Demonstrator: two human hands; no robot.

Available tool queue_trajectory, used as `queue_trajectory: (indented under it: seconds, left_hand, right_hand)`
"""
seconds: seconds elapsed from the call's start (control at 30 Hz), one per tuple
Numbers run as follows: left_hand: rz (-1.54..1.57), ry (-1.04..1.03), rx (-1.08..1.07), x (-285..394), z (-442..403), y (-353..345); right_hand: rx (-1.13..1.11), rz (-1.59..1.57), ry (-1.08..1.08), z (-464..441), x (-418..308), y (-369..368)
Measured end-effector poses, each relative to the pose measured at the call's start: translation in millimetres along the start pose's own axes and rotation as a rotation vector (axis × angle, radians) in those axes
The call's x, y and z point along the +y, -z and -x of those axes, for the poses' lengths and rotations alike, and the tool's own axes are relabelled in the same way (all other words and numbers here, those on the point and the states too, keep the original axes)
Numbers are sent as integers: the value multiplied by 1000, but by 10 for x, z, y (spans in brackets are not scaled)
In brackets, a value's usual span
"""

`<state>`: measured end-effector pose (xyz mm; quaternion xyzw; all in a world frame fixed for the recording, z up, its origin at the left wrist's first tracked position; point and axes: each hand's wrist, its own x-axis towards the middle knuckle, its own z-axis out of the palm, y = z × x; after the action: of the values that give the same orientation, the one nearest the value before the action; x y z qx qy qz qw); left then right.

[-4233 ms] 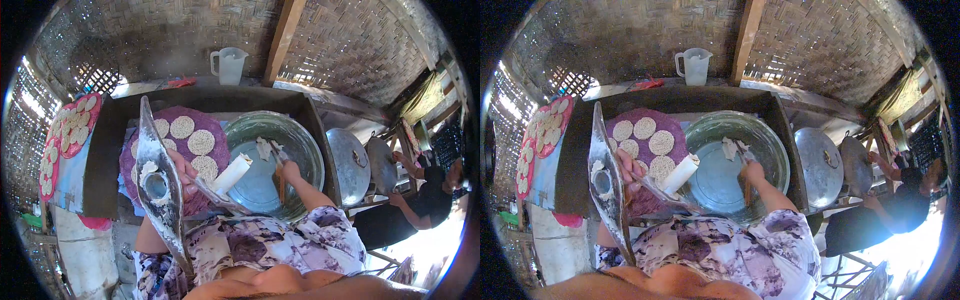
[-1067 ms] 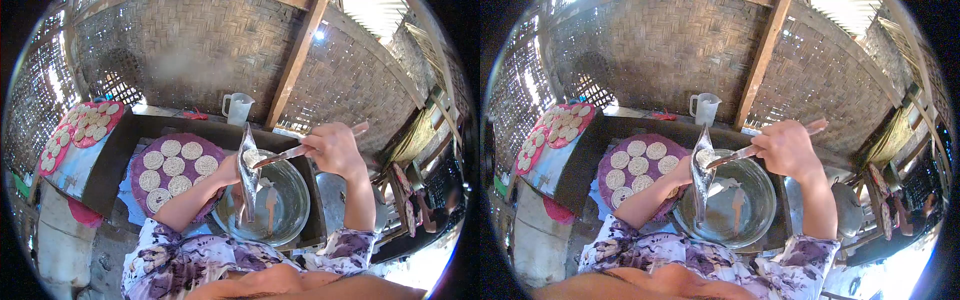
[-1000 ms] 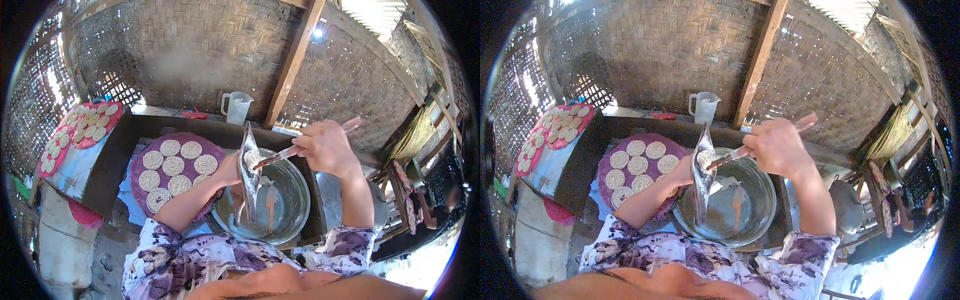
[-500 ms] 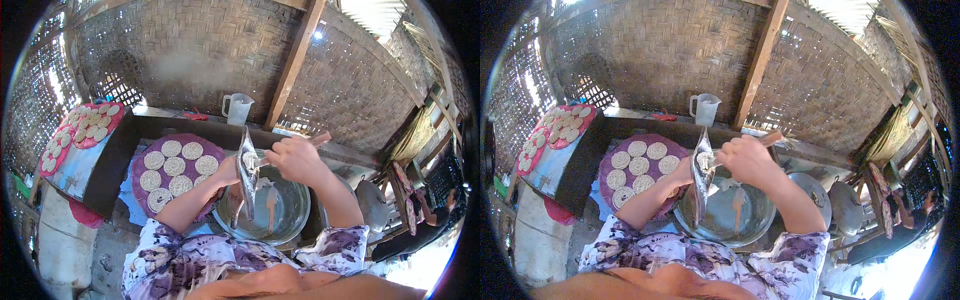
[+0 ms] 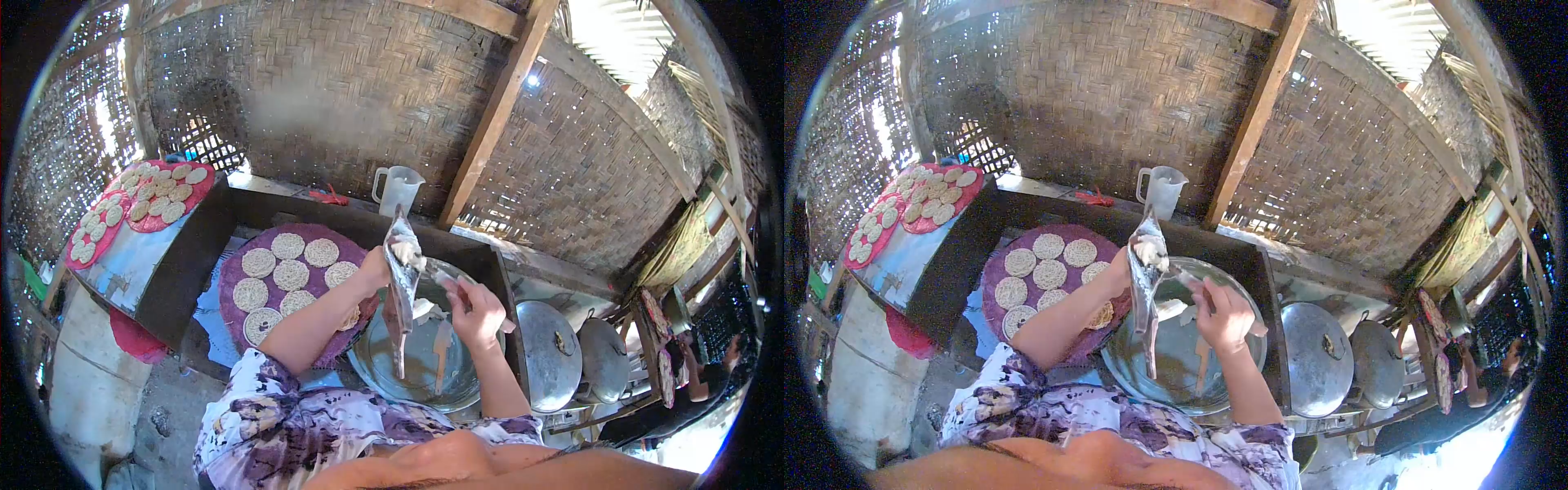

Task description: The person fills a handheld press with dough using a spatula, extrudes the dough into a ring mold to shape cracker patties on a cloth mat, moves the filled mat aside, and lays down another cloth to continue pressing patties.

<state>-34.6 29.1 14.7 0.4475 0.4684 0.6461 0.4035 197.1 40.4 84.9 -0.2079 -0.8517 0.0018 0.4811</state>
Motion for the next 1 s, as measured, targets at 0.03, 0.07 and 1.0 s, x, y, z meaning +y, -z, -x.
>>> queue_trajectory:
  seconds: [0.03, 0.07, 1.0]
  left_hand:
    - [93, 110, 3, 110, 45, 19]
    - [57, 46, 43, 187, 97, 12]
    - [329, -65, -82, 77, -229, 187]
  right_hand:
    - [-32, -64, -38, 42, -24, 29]
    - [-66, -127, -75, 61, -28, 50]
    - [-363, -310, -422, 19, 296, 264]
